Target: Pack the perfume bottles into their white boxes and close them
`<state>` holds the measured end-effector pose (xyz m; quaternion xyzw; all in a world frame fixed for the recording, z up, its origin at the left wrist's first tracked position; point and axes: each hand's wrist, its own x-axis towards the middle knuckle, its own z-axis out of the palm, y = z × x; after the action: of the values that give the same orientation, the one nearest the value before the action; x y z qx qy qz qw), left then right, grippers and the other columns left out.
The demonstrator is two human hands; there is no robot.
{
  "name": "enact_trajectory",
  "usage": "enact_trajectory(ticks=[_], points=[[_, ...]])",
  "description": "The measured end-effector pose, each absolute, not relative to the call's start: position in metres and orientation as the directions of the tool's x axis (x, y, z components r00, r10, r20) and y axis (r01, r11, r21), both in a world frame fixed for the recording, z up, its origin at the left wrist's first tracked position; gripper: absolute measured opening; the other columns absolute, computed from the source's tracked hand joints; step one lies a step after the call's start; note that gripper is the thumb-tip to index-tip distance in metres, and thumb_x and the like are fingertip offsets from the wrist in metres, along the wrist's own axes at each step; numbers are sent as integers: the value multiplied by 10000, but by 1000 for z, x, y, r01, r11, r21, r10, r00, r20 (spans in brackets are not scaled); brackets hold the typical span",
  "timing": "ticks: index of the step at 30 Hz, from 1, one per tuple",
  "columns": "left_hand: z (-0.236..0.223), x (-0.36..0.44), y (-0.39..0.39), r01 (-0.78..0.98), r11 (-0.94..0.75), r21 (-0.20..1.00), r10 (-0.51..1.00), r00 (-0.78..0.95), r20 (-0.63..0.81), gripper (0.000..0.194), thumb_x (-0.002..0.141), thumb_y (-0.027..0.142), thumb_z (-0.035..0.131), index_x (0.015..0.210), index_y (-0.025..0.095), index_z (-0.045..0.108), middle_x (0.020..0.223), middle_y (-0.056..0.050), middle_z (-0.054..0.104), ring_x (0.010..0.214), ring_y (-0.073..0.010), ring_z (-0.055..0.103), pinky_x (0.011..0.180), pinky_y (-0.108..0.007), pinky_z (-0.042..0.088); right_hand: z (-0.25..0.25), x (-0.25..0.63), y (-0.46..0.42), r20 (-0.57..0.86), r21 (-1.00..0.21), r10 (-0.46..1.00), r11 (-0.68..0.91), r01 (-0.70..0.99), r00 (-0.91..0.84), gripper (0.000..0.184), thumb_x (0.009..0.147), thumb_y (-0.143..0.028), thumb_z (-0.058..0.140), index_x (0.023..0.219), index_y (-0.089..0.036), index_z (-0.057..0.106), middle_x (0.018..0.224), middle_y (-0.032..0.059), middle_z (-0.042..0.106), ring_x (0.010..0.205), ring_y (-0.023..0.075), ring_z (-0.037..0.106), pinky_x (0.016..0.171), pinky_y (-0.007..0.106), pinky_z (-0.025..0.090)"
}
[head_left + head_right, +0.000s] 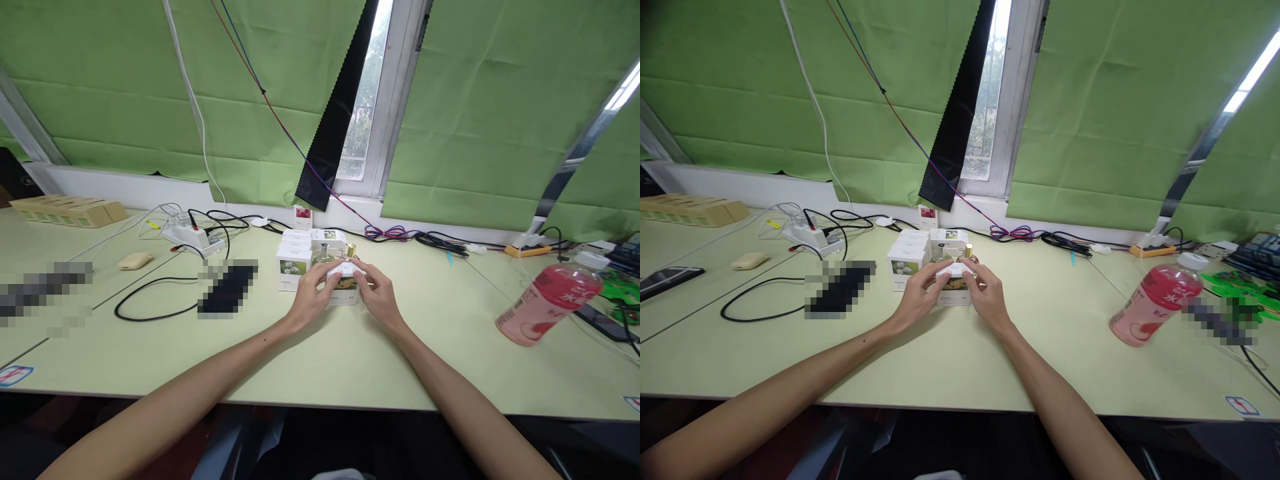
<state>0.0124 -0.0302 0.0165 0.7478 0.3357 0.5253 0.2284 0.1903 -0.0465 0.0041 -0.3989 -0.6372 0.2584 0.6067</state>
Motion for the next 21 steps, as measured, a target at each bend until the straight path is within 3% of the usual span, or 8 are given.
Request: enact_trajectory(ticks=[4,15,21], points=[[15,12,-28,279,-677,681,736,226,639,364,1002,420,558,1303,267,694,1272,-59,718,1113,-222,675,894,-326,549,4,190,-46,579,-805,813,561,191,53,417,971,-459,595,1298,-232,718,1302,102,694,991,208,658,661,275,536],[13,13,-26,268,-677,686,736,215,642,350,994,420,575,1260,237,710,1252,-66,731,1113,-228,689,912,-343,562,4,189,-45,547,-829,834,526,191,73,418,960,-474,598,1264,-222,733,1283,98,713,798,164,622,580,265,492],[13,13,-26,246,-670,700,742,216,635,347,985,423,591,1240,224,716,1255,-76,732,1135,-239,688,921,-361,569,4,187,-44,522,-849,850,510,138,75,408,950,-479,605,1227,-212,742,1325,105,699,839,182,666,626,282,537]])
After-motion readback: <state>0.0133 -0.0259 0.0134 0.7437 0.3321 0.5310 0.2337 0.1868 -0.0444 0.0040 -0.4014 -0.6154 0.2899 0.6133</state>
